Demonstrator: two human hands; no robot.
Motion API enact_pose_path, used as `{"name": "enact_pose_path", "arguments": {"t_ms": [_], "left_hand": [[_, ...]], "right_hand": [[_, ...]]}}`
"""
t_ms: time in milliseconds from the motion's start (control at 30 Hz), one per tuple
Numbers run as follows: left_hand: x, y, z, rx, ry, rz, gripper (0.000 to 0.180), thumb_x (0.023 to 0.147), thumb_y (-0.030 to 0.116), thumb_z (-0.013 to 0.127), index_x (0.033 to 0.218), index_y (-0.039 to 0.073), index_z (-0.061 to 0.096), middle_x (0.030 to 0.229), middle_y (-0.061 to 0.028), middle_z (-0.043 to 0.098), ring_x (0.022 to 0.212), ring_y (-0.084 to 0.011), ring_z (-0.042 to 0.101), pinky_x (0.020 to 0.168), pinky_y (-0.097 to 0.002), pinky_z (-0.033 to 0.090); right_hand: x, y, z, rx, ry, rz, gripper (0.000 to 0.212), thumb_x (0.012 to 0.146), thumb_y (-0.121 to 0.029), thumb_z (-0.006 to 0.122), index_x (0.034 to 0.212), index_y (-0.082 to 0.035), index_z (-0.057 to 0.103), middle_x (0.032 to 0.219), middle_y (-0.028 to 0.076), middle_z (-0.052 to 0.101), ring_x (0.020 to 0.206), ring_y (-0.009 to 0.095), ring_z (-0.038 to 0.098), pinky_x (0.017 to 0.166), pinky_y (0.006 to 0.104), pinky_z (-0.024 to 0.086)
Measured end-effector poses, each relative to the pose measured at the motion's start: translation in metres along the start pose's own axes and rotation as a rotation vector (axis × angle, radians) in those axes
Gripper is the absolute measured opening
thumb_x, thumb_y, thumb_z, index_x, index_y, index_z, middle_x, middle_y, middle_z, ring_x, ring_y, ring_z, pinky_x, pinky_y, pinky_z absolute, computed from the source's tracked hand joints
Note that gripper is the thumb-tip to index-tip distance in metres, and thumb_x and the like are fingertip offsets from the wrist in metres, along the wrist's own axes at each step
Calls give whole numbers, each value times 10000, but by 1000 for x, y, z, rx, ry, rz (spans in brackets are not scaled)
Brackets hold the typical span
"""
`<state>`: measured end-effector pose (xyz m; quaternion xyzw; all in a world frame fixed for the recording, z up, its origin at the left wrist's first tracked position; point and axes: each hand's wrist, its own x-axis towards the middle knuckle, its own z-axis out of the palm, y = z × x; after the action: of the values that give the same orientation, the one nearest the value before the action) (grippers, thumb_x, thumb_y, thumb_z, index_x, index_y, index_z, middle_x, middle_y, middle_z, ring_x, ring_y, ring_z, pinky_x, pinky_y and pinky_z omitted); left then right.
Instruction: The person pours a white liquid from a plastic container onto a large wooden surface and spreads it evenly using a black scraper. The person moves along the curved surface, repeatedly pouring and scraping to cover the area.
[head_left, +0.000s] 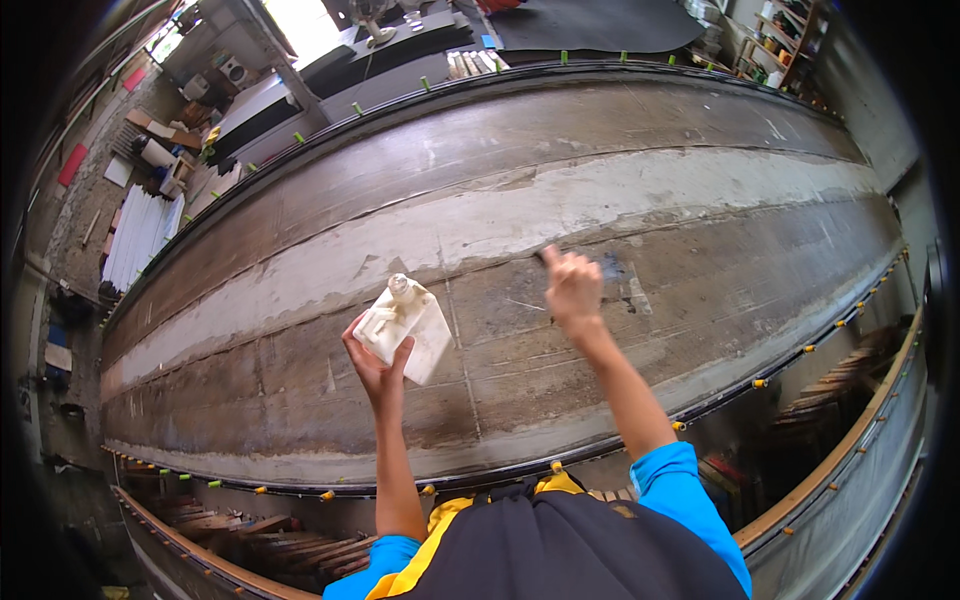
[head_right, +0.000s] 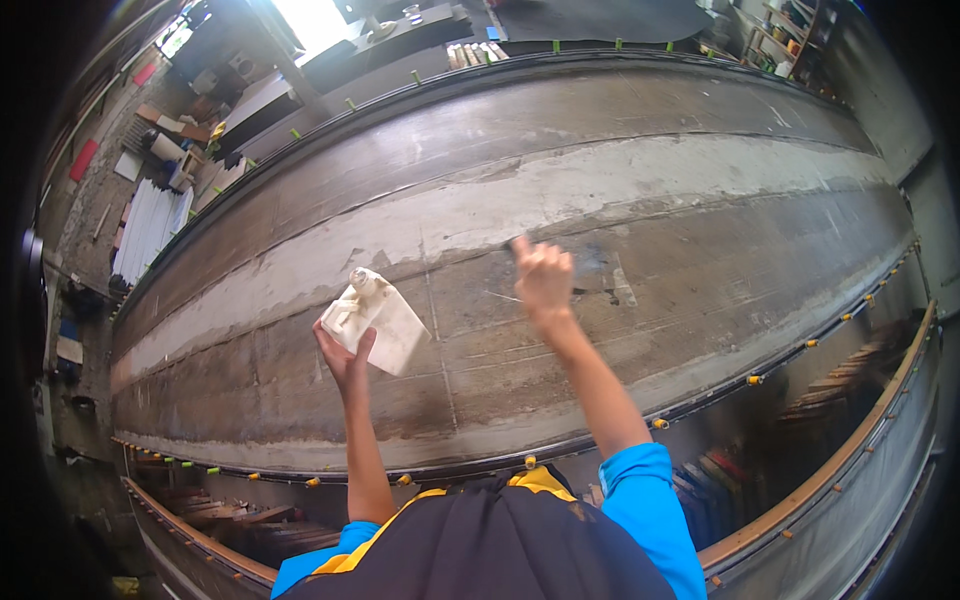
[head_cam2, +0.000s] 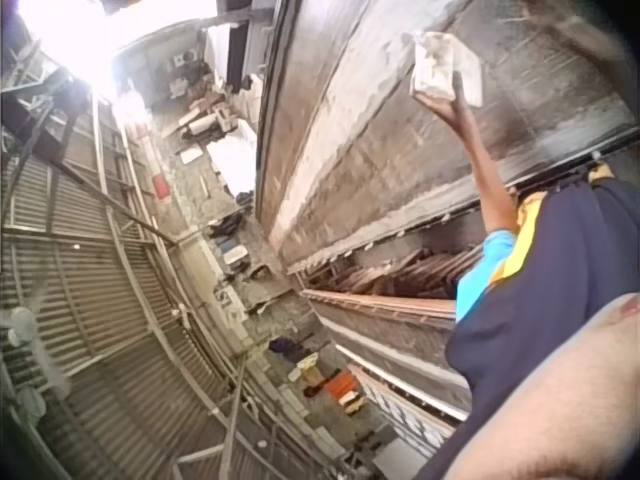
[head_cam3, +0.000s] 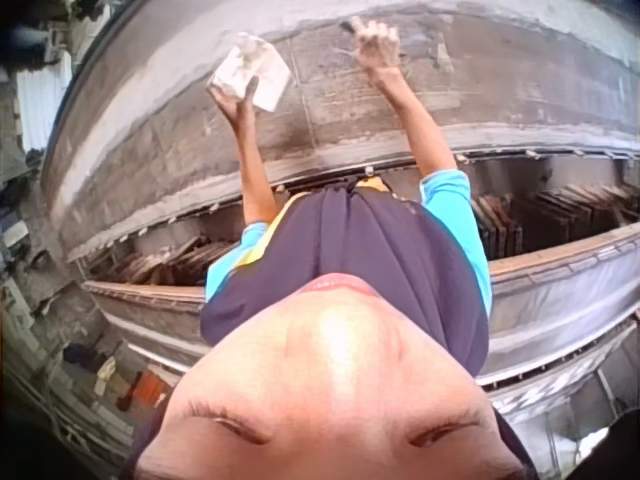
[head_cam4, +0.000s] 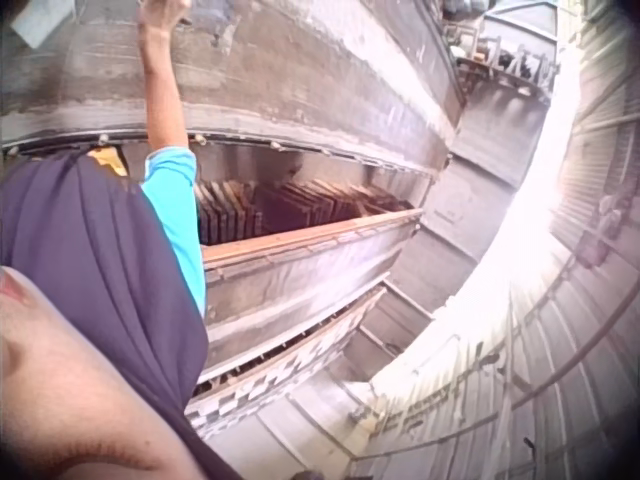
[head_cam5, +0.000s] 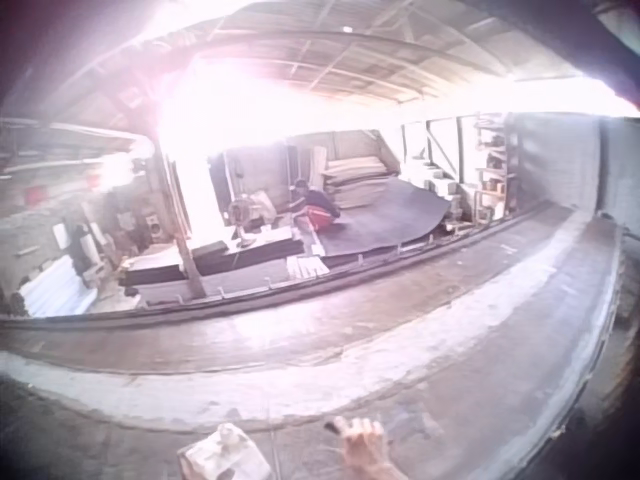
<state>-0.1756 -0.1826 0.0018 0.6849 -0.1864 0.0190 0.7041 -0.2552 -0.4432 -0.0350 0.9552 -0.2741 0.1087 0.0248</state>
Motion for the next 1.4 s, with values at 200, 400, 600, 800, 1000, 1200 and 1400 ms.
{"name": "enact_pose_path", "arguments": {"t_ms": [200, 400, 600, 800, 1000, 1200, 1400], "left_hand": [[2, 1, -25, -9, 23, -4, 634, 676, 90, 739, 1178, 71, 351, 1134, -84, 439, 1088, -192, 443, 940, -317, 351], [17, -7, -54, -12, 10, -25, 628, 680, 83, 735, 1175, 72, 350, 1146, -86, 438, 1095, -197, 439, 944, -327, 353], [35, -16, -83, -54, -34, -29, 653, 675, 109, 745, 1189, 69, 345, 1159, -93, 438, 1104, -198, 438, 957, -326, 350], [42, -33, -112, -72, -47, -16, 654, 669, 93, 747, 1189, 51, 351, 1146, -95, 452, 1083, -190, 455, 953, -319, 355], [42, -32, -126, -114, -114, 0, 650, 666, 75, 746, 1187, 39, 359, 1138, -92, 464, 1078, -185, 458, 953, -315, 348], [43, -22, -130, -145, -164, 25, 655, 661, 90, 753, 1186, 36, 365, 1137, -88, 458, 1077, -182, 458, 949, -313, 351], [36, -26, -163, -116, -192, 50, 653, 665, 124, 762, 1181, 53, 368, 1122, -78, 453, 1061, -185, 471, 929, -312, 391]], "right_hand": [[5, -2, 45, -194, 105, 134, 185, 773, -104, 578, 947, -116, 515, 752, 67, 594, 736, 191, 596, 628, 291, 472], [0, -87, 41, 5, 108, -143, 123, 818, -108, 517, 939, -99, 542, 688, 73, 592, 651, 207, 603, 588, 331, 484], [15, -21, 34, -53, 308, 6, 208, 789, -39, 508, 983, -99, 555, 741, 107, 597, 702, 231, 602, 597, 347, 476], [-63, -95, 19, 108, 122, -380, 194, 741, -5, 512, 916, -89, 512, 746, 104, 577, 718, 230, 589, 644, 360, 474], [-76, -80, -11, 271, 7, -400, 152, 742, -33, 546, 883, -83, 521, 731, 72, 588, 712, 214, 596, 632, 358, 467], [-48, -50, 3, -8, 206, -95, 236, 719, -4, 547, 935, -94, 514, 713, 70, 559, 692, 237, 572, 622, 348, 455], [-145, -125, -21, 266, 6, -427, 279, 674, -30, 546, 936, -125, 553, 746, 80, 563, 728, 241, 572, 644, 353, 460]]}}
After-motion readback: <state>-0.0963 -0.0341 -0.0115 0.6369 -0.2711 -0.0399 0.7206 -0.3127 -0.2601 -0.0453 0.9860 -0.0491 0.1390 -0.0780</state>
